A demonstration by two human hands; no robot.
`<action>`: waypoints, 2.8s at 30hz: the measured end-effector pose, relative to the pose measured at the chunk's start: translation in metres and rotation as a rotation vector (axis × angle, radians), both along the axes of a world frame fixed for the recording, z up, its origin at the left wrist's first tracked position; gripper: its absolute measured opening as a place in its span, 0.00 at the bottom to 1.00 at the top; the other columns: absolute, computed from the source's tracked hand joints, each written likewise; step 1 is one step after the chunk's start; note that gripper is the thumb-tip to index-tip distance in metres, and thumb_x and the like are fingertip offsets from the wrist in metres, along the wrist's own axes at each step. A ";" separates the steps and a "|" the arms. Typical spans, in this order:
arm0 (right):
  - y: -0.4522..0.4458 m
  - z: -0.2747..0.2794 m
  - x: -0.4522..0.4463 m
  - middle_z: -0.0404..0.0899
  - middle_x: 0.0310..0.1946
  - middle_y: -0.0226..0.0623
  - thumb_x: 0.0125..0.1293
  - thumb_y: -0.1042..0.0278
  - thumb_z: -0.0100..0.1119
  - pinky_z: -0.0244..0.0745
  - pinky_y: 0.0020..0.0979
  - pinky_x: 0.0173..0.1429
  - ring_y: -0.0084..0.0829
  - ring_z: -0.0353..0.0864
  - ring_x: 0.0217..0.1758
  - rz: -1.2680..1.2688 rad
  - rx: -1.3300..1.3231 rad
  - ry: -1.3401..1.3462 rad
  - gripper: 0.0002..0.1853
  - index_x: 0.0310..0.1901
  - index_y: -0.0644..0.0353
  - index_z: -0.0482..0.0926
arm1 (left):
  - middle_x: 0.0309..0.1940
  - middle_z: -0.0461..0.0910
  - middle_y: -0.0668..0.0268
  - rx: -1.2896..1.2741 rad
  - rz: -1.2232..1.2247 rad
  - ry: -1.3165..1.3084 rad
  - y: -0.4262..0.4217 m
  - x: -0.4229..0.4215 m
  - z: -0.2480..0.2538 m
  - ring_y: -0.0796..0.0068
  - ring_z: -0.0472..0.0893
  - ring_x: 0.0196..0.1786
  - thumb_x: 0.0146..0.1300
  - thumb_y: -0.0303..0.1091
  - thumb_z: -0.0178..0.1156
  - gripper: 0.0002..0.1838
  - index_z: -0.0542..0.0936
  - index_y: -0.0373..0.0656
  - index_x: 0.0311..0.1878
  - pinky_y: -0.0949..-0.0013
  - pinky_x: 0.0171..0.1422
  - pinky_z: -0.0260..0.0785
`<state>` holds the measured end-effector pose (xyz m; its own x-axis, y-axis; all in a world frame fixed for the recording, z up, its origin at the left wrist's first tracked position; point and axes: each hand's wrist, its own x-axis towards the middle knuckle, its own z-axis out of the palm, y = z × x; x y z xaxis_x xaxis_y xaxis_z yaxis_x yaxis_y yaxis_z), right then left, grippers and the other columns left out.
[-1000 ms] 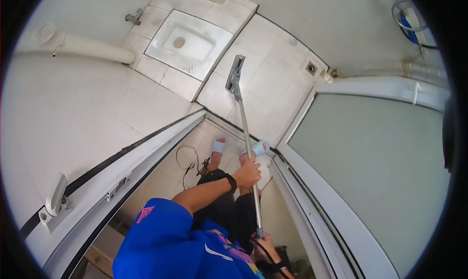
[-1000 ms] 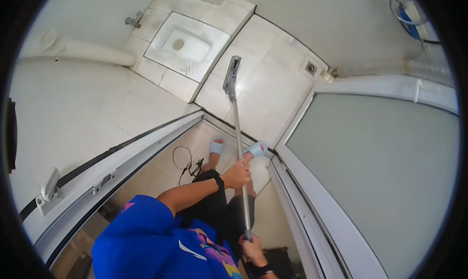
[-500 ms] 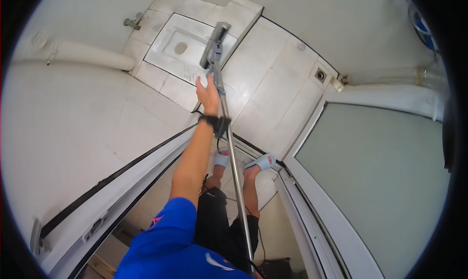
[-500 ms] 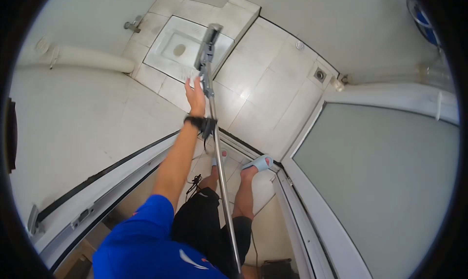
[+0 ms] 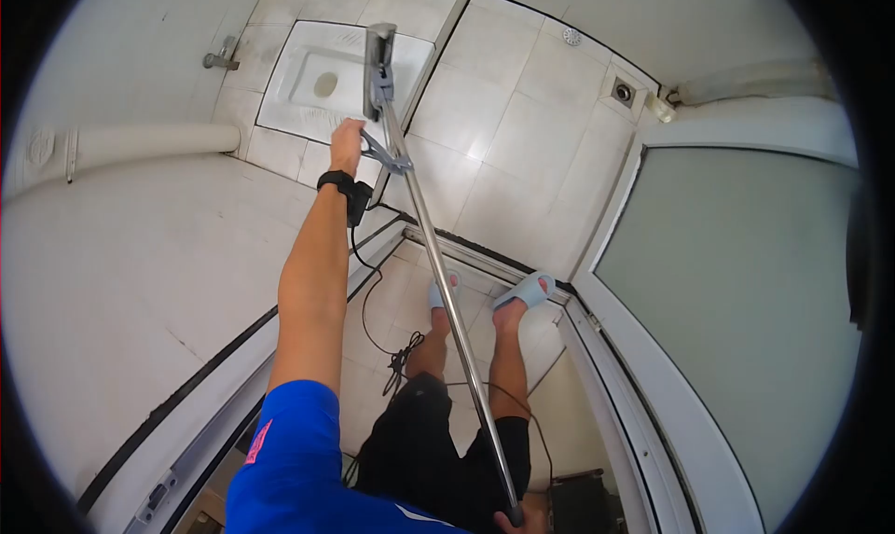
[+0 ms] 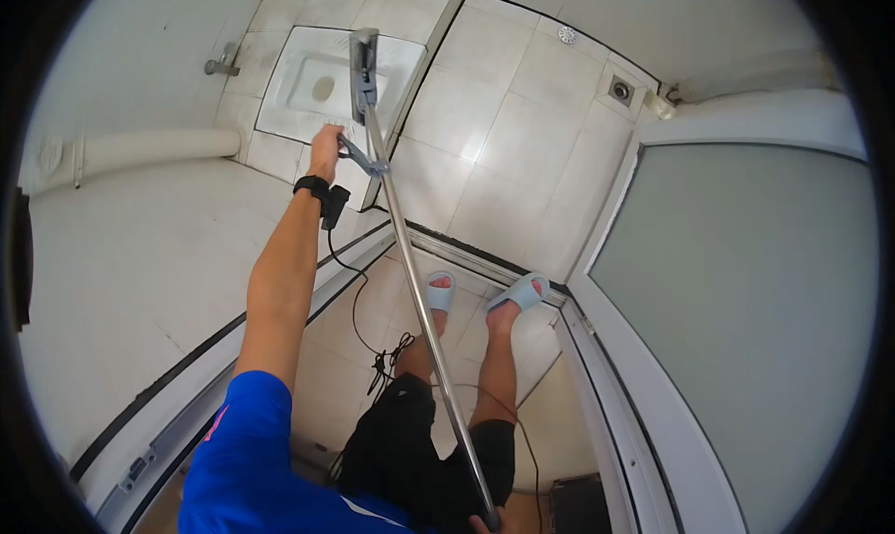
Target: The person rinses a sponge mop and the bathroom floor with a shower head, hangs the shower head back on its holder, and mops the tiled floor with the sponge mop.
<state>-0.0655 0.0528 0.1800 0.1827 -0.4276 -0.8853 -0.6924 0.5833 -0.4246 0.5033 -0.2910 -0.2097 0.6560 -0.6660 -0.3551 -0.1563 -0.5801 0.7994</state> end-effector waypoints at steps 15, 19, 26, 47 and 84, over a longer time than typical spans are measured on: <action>-0.018 -0.128 0.047 0.73 0.16 0.52 0.62 0.53 0.65 0.71 0.45 0.27 0.55 0.79 0.24 0.033 0.041 -0.005 0.20 0.29 0.65 0.74 | 0.25 0.69 0.73 -0.300 0.564 0.257 0.009 0.056 0.043 0.78 0.69 0.29 0.59 0.37 0.58 0.05 0.75 0.48 0.31 0.73 0.32 0.57; -0.019 -0.135 0.046 0.73 0.15 0.52 0.62 0.53 0.65 0.71 0.46 0.27 0.56 0.79 0.23 0.049 0.000 -0.032 0.20 0.28 0.65 0.74 | 0.27 0.70 0.69 -0.364 0.592 0.294 0.023 0.056 0.036 0.75 0.70 0.31 0.56 0.35 0.57 0.06 0.74 0.43 0.31 0.71 0.36 0.64; -0.031 -0.142 0.058 0.74 0.15 0.51 0.62 0.53 0.65 0.72 0.44 0.26 0.54 0.79 0.22 0.056 -0.034 -0.031 0.21 0.28 0.65 0.74 | 0.33 0.70 0.69 -0.328 0.569 0.242 0.045 0.055 0.018 0.72 0.71 0.35 0.53 0.34 0.54 0.08 0.76 0.45 0.37 0.68 0.44 0.64; -0.023 -0.159 0.070 0.75 0.13 0.43 0.63 0.60 0.66 0.73 0.37 0.24 0.42 0.82 0.19 0.097 -0.117 -0.002 0.16 0.30 0.66 0.77 | 0.38 0.72 0.68 -0.399 0.560 0.333 0.058 0.037 0.009 0.60 0.76 0.43 0.45 0.28 0.49 0.16 0.76 0.44 0.40 0.53 0.57 0.65; -0.082 -0.182 0.043 0.75 0.19 0.53 0.57 0.71 0.61 0.74 0.45 0.31 0.55 0.79 0.26 0.161 -0.160 -0.138 0.08 0.33 0.65 0.74 | 0.33 0.74 0.63 0.231 0.347 0.734 0.073 -0.100 0.005 0.61 0.82 0.37 0.67 0.51 0.49 0.20 0.71 0.41 0.44 0.57 0.46 0.76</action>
